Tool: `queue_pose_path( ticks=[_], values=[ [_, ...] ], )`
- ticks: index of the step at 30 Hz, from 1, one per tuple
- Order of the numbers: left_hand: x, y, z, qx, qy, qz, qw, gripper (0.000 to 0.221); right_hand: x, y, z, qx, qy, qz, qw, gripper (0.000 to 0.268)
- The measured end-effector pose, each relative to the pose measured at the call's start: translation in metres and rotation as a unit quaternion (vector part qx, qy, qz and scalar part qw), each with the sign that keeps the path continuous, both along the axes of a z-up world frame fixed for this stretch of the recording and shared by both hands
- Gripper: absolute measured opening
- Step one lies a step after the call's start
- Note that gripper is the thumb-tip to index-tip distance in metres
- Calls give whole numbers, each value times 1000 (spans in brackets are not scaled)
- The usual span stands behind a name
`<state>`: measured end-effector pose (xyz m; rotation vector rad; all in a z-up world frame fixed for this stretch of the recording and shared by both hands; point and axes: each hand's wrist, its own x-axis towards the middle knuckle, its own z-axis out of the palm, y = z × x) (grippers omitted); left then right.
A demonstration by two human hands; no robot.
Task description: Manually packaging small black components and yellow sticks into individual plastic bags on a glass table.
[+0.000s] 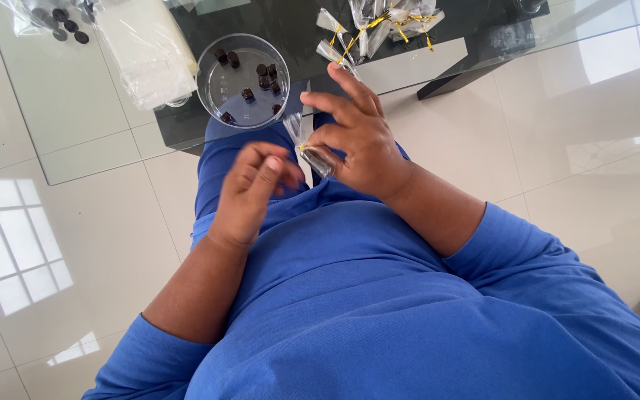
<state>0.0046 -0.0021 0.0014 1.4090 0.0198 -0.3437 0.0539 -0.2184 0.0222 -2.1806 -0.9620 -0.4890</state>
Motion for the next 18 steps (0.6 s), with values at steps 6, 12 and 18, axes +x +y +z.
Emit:
queue_pose_path(
  ticks=[6,12,18],
  values=[
    [-1,-7,4,20,75,-92,993,49,-7,7,-1,-89,-117,13,989,22],
    [-7,-2,-23,298,-199,-48,932,46,-8,12,-21,16,-23,-26,999,10],
    [-2,2,-49,9,-23,41,999,30,-9,10,-35,155,244,60,955,8]
  ],
)
